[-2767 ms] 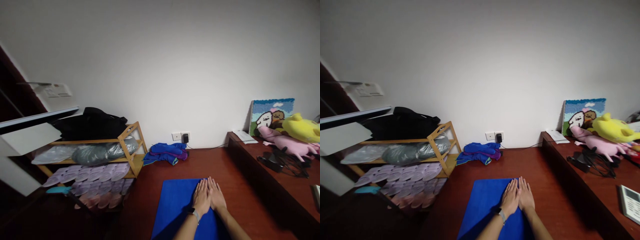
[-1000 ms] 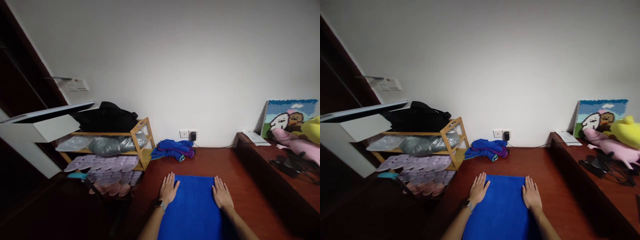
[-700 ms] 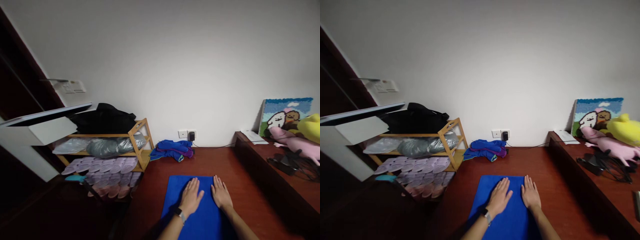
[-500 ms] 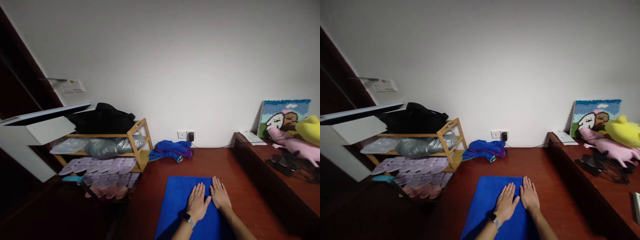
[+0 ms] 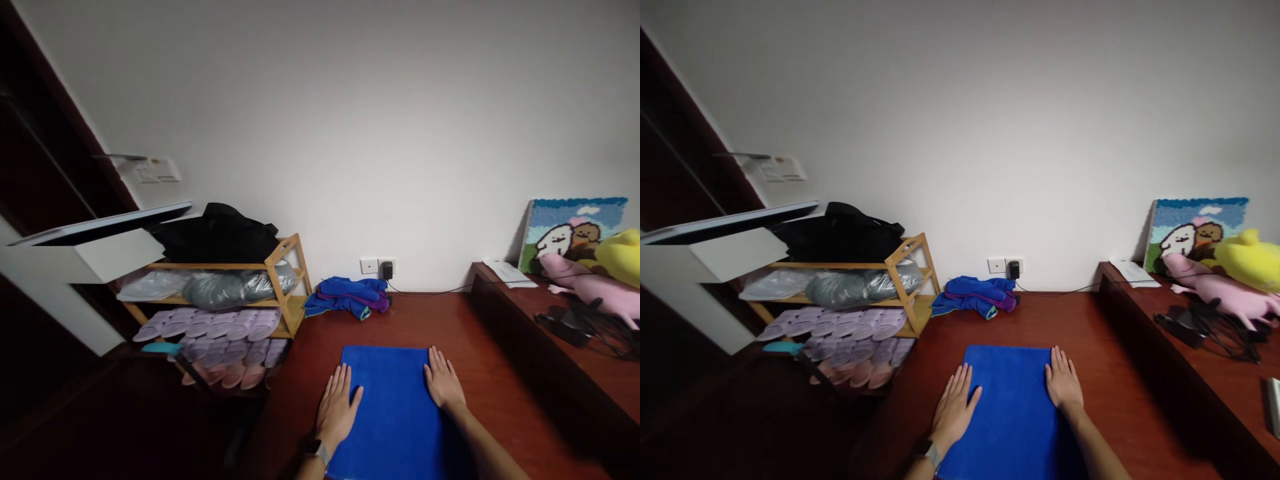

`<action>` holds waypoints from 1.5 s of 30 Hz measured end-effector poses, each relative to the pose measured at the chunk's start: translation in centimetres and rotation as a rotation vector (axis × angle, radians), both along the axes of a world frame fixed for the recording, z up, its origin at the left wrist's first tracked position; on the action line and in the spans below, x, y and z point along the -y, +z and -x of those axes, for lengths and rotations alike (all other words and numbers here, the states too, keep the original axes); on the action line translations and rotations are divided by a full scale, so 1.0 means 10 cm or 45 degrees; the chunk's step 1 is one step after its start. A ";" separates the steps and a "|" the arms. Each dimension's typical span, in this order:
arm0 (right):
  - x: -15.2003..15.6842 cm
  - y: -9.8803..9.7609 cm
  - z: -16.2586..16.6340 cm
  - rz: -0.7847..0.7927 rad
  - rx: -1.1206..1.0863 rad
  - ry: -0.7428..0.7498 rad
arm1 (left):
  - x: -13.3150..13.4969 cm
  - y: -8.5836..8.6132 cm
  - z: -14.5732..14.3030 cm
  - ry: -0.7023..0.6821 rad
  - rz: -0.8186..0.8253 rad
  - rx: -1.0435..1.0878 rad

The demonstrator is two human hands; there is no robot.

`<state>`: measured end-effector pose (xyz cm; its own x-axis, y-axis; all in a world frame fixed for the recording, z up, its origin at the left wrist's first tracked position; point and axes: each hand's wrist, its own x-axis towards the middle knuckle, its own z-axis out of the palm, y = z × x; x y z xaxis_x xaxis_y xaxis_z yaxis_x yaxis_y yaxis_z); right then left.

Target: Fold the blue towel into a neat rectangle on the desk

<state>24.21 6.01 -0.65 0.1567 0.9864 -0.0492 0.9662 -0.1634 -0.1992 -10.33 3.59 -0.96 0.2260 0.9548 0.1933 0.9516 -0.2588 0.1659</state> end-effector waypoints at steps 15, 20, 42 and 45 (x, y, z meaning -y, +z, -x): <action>0.93 -0.02 0.14 0.007 -0.021 -0.025 | -0.02 0.13 -0.10 0.021 0.026 0.002; 0.97 0.07 0.15 -0.044 -0.047 -0.003 | -0.03 0.14 -0.08 0.031 0.061 -0.039; 0.95 0.03 0.14 -0.052 -0.062 0.032 | 0.34 0.18 -1.16 -0.354 0.120 0.044; 0.95 0.03 0.15 -0.048 -0.062 0.019 | 0.29 0.19 -0.48 -0.146 0.136 -0.028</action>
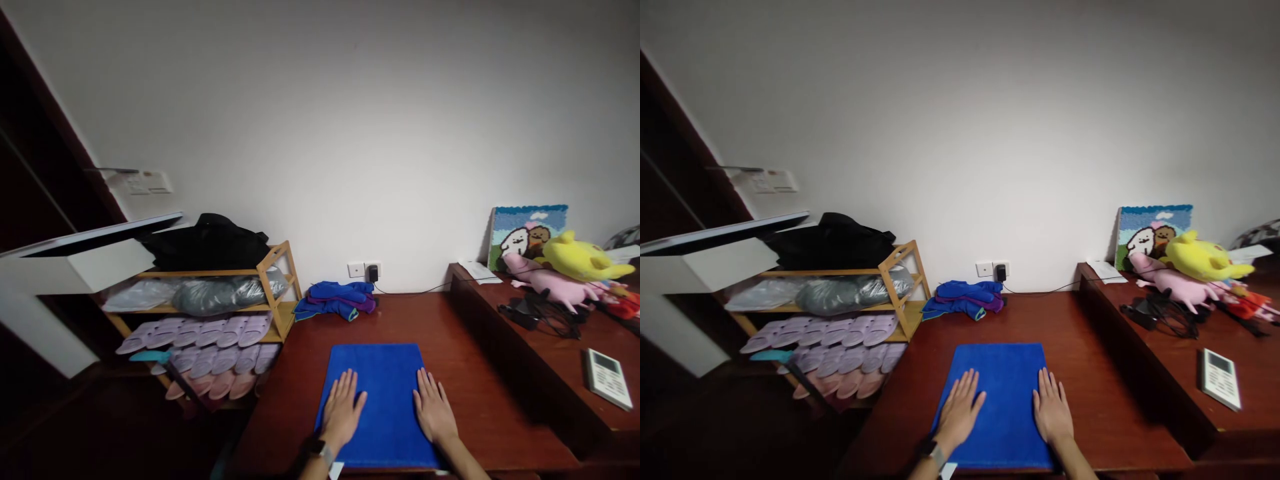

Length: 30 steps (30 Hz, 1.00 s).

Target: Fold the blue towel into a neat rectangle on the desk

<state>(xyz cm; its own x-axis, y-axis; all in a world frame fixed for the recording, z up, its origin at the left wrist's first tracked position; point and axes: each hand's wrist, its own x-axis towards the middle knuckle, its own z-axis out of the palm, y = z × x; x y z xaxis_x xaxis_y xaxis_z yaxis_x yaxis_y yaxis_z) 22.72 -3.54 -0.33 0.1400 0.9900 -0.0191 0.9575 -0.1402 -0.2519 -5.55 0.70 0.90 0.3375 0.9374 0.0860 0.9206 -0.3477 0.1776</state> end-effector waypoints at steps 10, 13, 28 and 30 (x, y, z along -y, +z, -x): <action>-0.13 0.03 -0.01 0.036 0.035 0.054 | -0.01 -0.06 0.52 0.197 -0.095 -0.019; -0.20 0.10 -0.03 0.069 -0.003 0.061 | -0.05 0.00 0.47 0.209 -0.080 -0.019; 0.59 -0.13 0.06 -0.081 -0.094 0.065 | 0.44 0.07 -0.19 -0.217 -0.221 0.110; 0.58 -0.12 0.05 -0.094 -0.100 0.073 | 0.53 0.14 -0.57 -0.391 -0.183 0.149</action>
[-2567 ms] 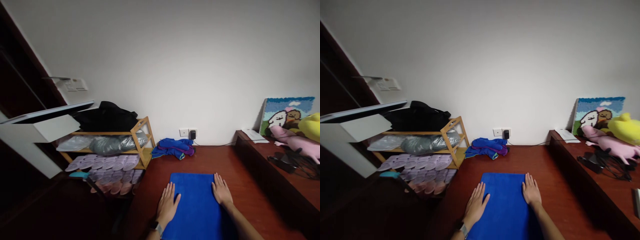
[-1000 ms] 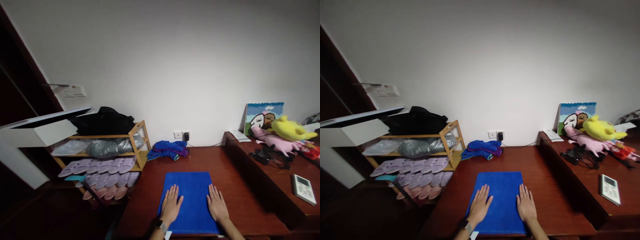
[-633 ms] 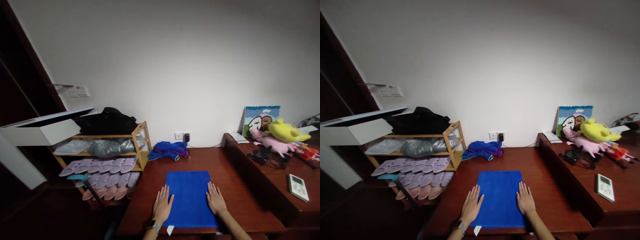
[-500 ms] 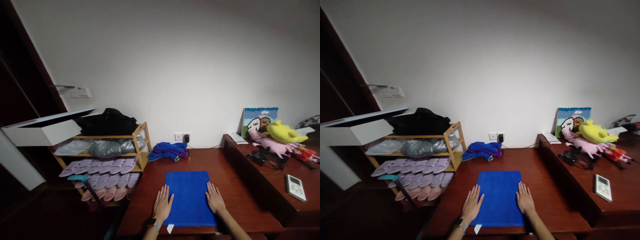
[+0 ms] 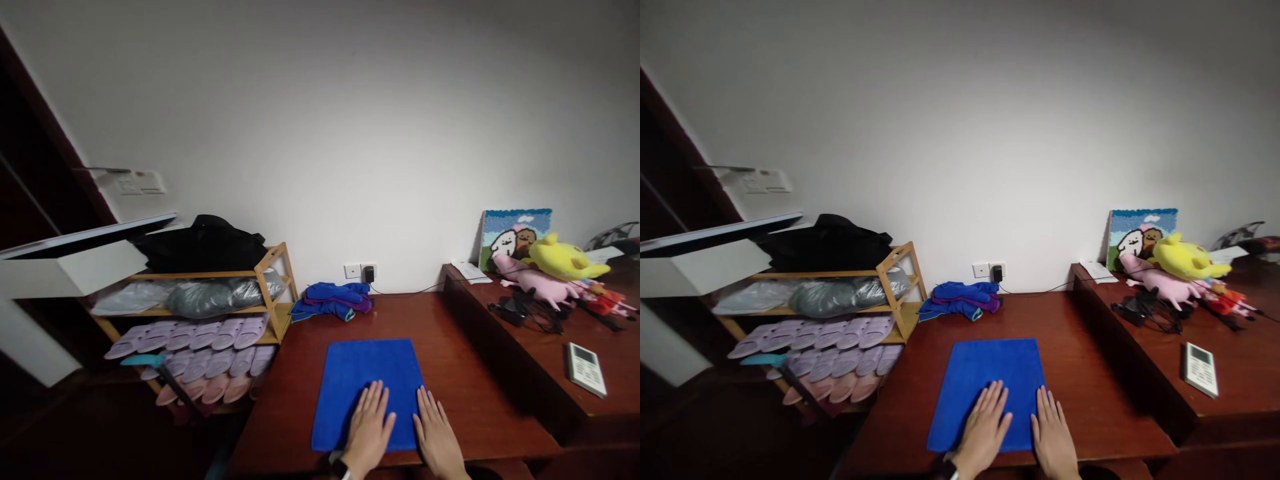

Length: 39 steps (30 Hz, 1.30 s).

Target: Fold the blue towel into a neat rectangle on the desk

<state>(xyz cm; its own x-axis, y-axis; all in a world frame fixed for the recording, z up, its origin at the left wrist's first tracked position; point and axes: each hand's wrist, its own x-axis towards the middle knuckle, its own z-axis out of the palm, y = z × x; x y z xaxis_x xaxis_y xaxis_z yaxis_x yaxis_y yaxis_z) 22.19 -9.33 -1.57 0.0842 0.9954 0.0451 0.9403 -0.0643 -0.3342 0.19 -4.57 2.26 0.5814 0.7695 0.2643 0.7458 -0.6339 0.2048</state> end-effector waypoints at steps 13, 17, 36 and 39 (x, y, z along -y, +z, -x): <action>0.00 0.04 -0.01 0.043 0.052 0.019 | 0.07 -0.12 0.54 0.181 0.112 -0.118; 0.01 0.08 0.00 0.059 0.056 0.008 | 0.08 -0.18 1.17 0.385 0.142 -0.163; 0.03 -0.45 -0.08 -0.222 0.020 0.030 | 0.08 -0.35 1.31 0.350 -0.130 -0.072; 0.02 -0.48 -0.08 -0.230 0.003 0.031 | -0.01 -0.21 0.92 0.299 -0.112 -0.018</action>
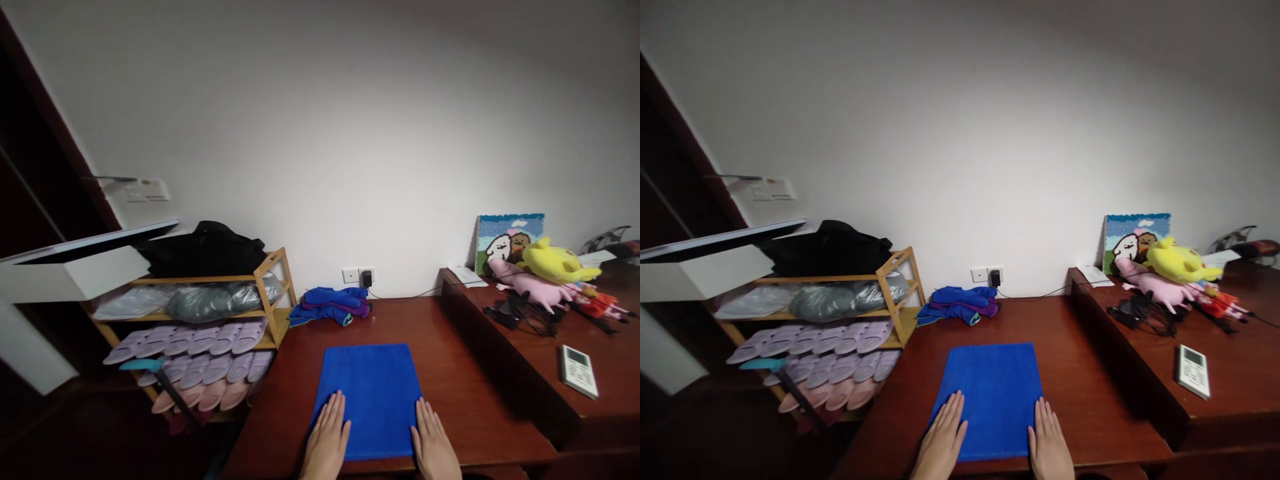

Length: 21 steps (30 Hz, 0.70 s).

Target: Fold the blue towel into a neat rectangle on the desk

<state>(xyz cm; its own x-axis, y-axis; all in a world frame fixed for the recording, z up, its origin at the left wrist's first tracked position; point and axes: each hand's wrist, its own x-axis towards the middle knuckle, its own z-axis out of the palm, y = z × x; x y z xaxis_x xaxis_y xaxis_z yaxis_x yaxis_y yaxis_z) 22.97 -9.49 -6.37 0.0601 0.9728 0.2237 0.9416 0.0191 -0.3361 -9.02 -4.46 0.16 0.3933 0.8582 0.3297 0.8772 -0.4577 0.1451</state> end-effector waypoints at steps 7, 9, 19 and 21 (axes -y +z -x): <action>-0.03 -0.03 -0.03 0.000 0.004 0.021 | -0.27 0.24 -1.37 -0.287 0.196 0.011; -0.04 -0.05 -0.05 0.032 -0.003 0.031 | -0.31 0.20 -1.56 -0.273 0.240 0.018; -0.83 0.67 -0.06 0.177 -0.082 -0.081 | -0.30 0.10 -1.57 -0.270 0.319 0.013; -1.15 0.86 -0.04 0.257 -0.048 -0.087 | -0.29 0.13 -1.58 -0.252 0.311 0.036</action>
